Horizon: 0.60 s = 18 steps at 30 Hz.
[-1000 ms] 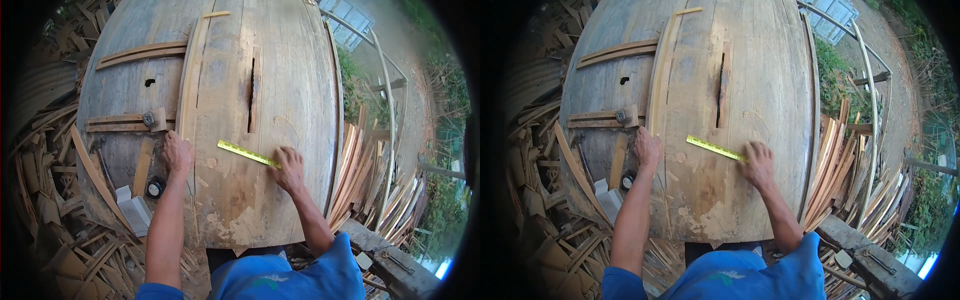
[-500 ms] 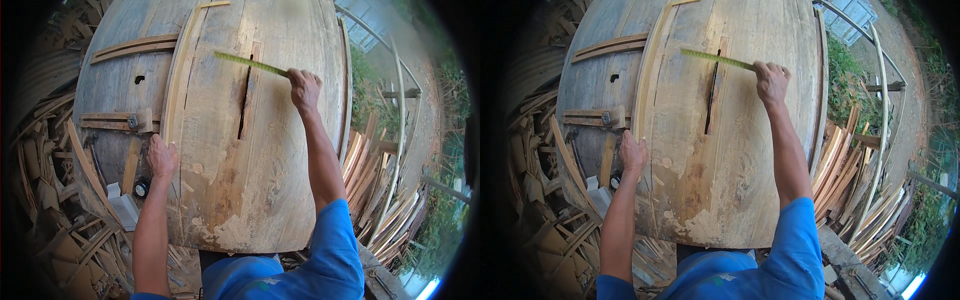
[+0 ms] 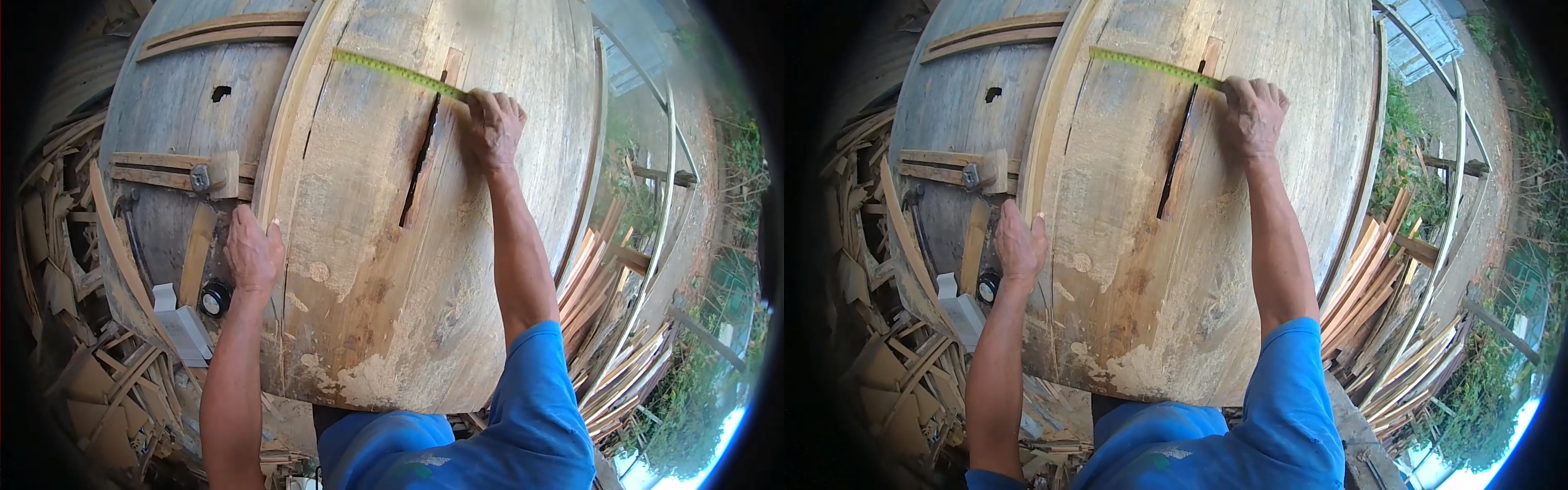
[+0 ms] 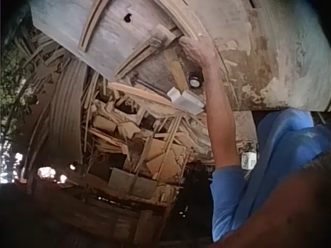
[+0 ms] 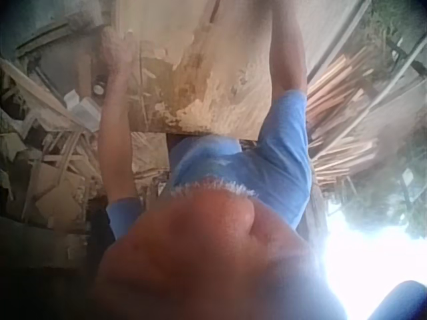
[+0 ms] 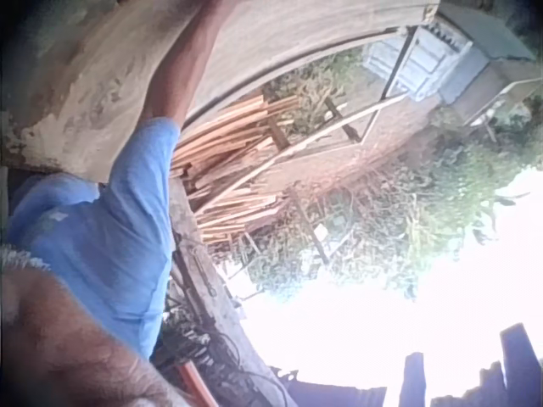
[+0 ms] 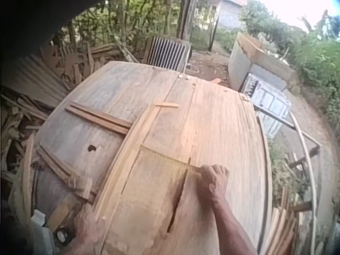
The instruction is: The person measures a wooden board using a tape measure and cuts it on a table saw, then sorts the resulting pieces into a pile of lumber.
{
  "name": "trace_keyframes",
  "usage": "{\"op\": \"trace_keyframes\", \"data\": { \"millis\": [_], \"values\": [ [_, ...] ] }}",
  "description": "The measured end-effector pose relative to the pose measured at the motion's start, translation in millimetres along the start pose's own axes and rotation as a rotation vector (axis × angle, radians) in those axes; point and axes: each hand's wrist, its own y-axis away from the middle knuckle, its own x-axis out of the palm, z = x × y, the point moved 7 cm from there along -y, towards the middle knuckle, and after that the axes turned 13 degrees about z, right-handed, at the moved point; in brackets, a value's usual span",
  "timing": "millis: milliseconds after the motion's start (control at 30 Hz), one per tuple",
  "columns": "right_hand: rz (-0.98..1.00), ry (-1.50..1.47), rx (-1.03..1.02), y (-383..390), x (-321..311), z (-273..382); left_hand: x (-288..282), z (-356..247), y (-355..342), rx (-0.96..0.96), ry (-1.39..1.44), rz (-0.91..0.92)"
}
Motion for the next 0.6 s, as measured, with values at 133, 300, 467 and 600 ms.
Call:
{"op": "trace_keyframes", "data": {
  "millis": [133,300,467,600],
  "values": [
    [0.002,0.003,-0.046,-11,2,4,-1,0,-2,-0.020,0.011,0.005],
    [0.059,-0.003,-0.052,-16,8,10,0,3,-2,-0.034,0.002,0.018],
    [0.078,-0.077,-0.112,-22,16,8,3,2,-3,-0.028,-0.010,0.014],
    [0.009,-0.171,-0.150,-20,12,4,3,2,-3,-0.025,-0.017,-0.005]
  ]
}}
